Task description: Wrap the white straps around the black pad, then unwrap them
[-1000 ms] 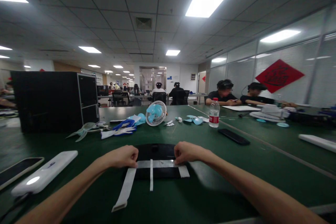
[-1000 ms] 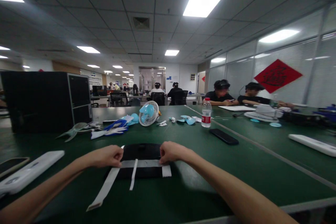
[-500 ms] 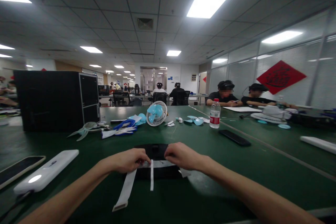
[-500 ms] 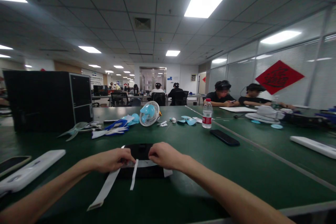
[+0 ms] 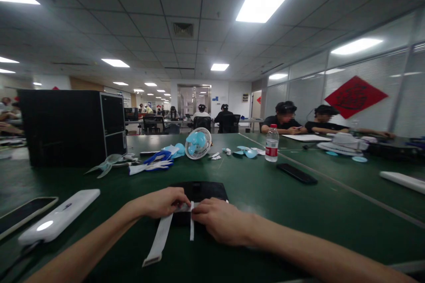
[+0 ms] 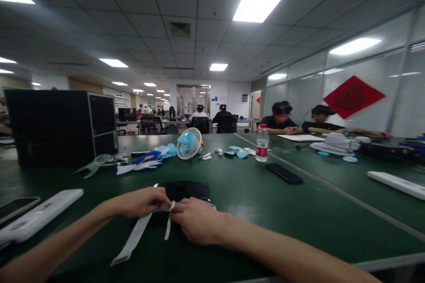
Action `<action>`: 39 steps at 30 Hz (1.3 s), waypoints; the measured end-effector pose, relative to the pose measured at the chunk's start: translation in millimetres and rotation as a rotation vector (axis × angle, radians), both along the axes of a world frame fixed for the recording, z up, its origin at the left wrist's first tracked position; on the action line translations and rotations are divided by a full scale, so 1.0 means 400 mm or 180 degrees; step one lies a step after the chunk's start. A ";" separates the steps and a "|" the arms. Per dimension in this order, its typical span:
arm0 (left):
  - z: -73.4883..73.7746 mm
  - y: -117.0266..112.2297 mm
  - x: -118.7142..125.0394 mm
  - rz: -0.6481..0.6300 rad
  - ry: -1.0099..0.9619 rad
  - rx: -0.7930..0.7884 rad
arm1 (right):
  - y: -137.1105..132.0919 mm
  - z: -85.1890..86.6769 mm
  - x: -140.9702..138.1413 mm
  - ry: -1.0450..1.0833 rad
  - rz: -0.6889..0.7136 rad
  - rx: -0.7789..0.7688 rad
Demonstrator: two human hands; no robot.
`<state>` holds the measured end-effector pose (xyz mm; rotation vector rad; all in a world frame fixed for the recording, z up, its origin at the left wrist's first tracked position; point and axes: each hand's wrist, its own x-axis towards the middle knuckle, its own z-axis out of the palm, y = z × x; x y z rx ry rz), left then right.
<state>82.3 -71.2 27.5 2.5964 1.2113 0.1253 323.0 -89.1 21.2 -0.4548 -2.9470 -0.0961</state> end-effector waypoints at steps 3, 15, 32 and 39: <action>0.005 -0.006 0.002 -0.0008 -0.0020 0.0027 | -0.025 0.007 0.002 -0.0085 0.0083 0.0211; 0.007 -0.012 0.004 -0.0056 -0.0021 0.0111 | -0.027 0.012 -0.003 0.0009 -0.0181 -0.0014; 0.021 -0.032 0.027 0.0018 0.0280 0.0257 | 0.003 0.004 -0.001 0.0103 -0.0492 -0.0420; 0.014 -0.032 0.036 0.0077 0.0015 0.0220 | 0.007 0.001 -0.002 0.0070 -0.0536 -0.0317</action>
